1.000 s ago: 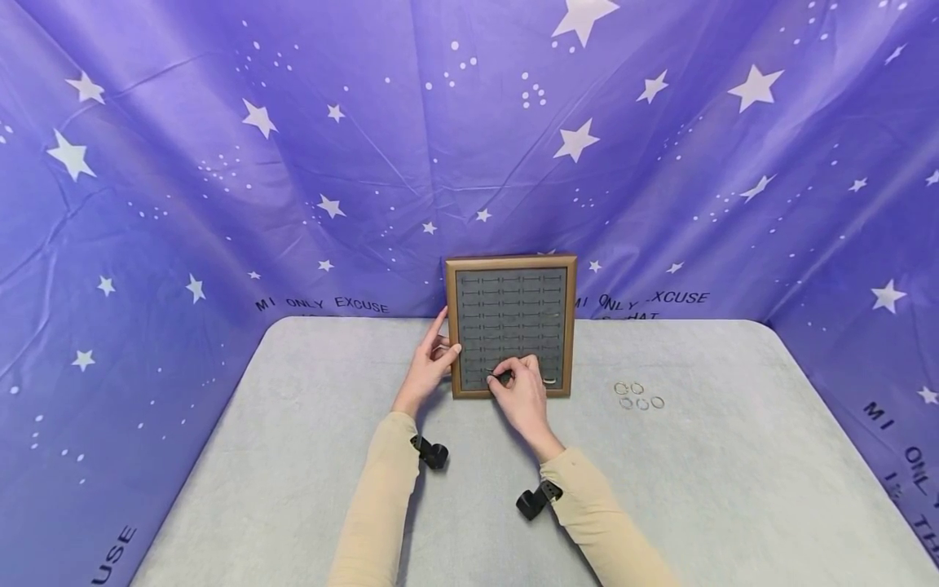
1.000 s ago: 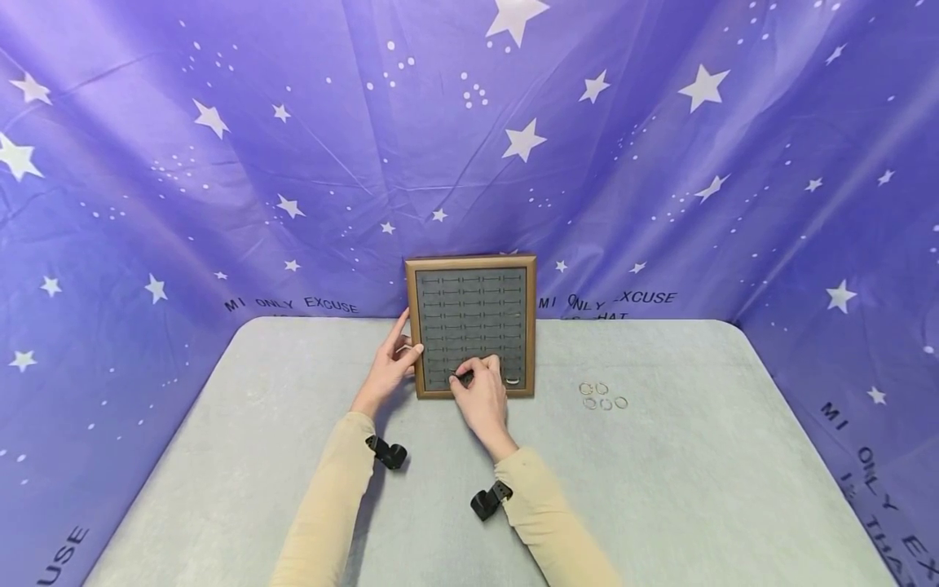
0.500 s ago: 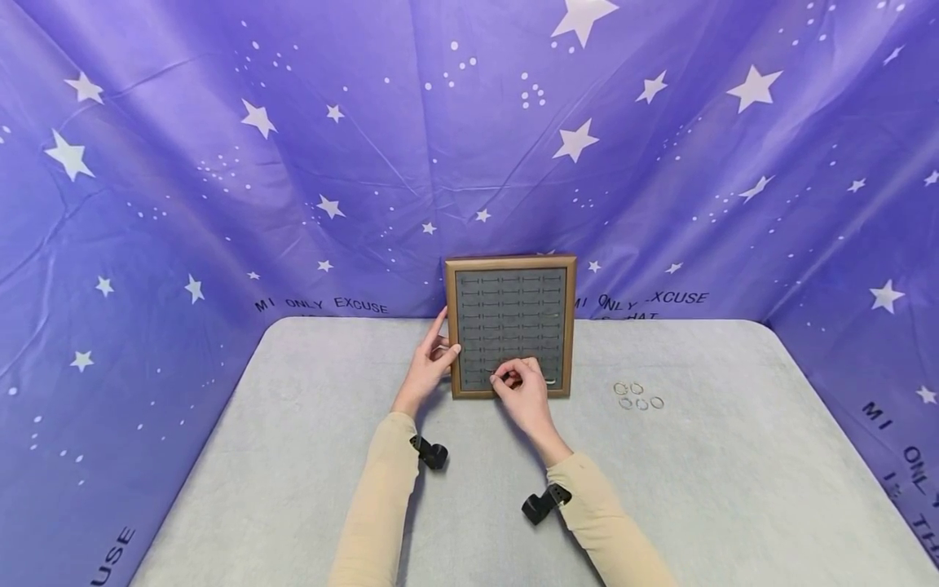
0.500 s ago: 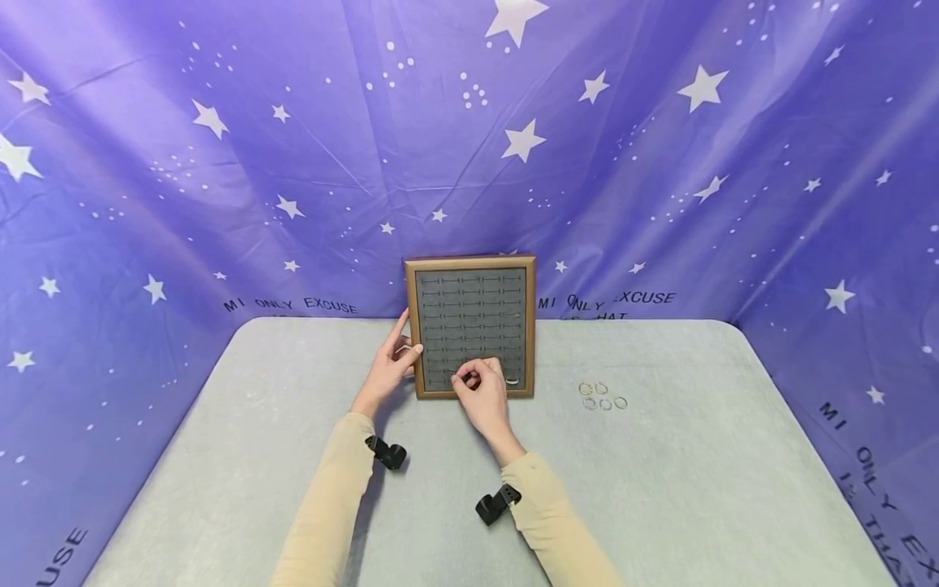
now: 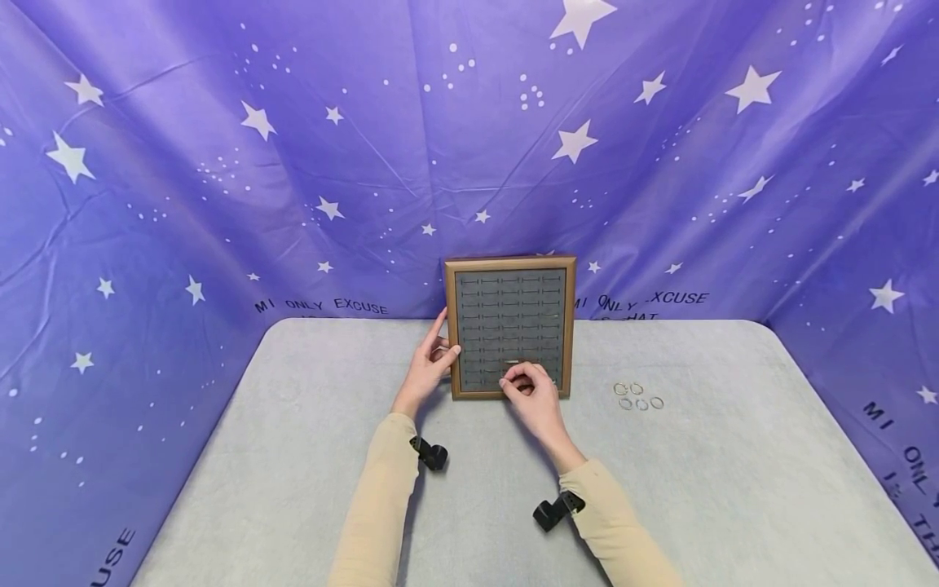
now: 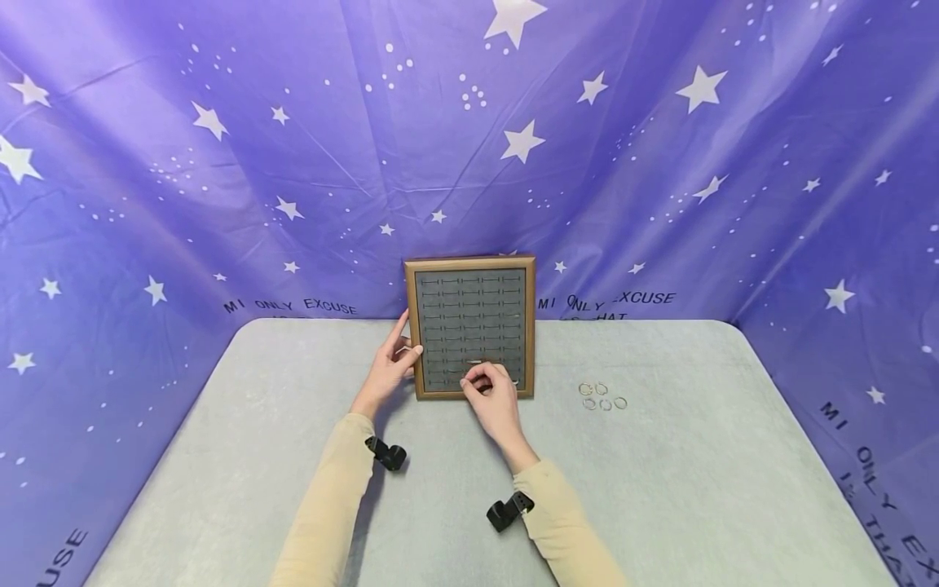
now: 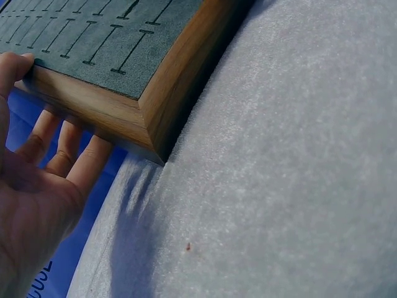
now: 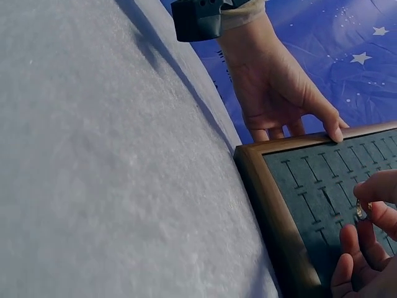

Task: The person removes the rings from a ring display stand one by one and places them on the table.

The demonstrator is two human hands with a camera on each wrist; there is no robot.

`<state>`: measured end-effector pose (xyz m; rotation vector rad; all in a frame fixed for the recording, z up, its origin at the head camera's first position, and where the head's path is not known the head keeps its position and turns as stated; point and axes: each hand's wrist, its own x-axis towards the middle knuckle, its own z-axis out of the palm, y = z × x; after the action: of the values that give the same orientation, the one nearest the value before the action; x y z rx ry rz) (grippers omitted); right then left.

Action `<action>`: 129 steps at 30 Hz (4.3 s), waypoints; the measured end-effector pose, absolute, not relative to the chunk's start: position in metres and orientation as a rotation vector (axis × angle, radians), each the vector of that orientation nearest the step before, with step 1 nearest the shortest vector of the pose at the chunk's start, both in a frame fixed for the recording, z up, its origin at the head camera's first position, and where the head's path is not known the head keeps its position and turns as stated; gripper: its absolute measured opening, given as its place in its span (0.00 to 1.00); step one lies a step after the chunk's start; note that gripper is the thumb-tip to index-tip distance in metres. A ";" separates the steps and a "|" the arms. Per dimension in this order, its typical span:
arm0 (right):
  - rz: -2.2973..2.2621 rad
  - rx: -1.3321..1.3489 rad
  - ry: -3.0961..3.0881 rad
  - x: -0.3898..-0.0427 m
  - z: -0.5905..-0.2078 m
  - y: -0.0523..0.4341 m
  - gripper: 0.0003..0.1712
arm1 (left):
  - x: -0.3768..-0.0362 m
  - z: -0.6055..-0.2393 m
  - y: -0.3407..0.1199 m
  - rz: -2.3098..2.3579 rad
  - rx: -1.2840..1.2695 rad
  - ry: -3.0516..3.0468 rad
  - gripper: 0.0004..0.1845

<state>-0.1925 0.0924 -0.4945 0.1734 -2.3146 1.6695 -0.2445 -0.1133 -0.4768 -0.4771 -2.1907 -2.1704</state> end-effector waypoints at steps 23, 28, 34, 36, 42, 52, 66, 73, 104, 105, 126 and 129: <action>1.718 0.120 -2.294 -0.177 -0.454 0.134 0.04 | -0.246 -0.480 -0.114 -2.160 -0.485 -2.200 0.37; 1.723 0.059 -2.276 -0.182 -0.461 0.151 0.04 | -0.245 -0.479 -0.113 -2.166 -0.475 -2.200 0.37; 1.730 -0.011 -2.268 -0.190 -0.484 0.175 0.04 | -0.243 -0.476 -0.112 -2.200 -0.457 -2.186 0.37; 1.728 -0.014 -2.267 -0.189 -0.484 0.181 0.04 | -0.243 -0.476 -0.112 -2.211 -0.449 -2.181 0.38; 1.674 -0.031 -2.316 -0.182 -0.480 0.197 0.04 | -0.242 -0.475 -0.112 -2.203 -0.437 -2.193 0.38; 1.513 -0.084 -2.378 -0.182 -0.494 0.240 0.05 | -0.241 -0.475 -0.112 -2.188 -0.435 -2.211 0.37; 1.341 -0.089 -2.459 -0.181 -0.497 0.284 0.05 | -0.241 -0.475 -0.112 -2.189 -0.427 -2.213 0.38; 1.271 -0.152 -2.545 -0.183 -0.497 0.300 0.07 | -0.242 -0.475 -0.112 -2.205 -0.435 -2.208 0.37; 1.101 -0.218 -2.802 -0.197 -0.501 0.316 0.09 | -0.243 -0.476 -0.112 -2.196 -0.449 -2.205 0.38; 1.122 -0.204 -2.791 -0.197 -0.501 0.316 0.09 | -0.243 -0.476 -0.112 -2.198 -0.447 -2.205 0.38; 1.502 -0.026 -2.537 -0.181 -0.486 0.281 0.11 | -0.241 -0.475 -0.113 -2.175 -0.422 -2.240 0.38; 1.534 0.013 -2.533 -0.178 -0.484 0.267 0.10 | -0.241 -0.475 -0.113 -2.179 -0.425 -2.240 0.38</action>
<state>-0.1781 0.2673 -0.4843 0.0131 -2.5334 1.5339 -0.2408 -0.1132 -0.4748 -0.4249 -2.2404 -2.1792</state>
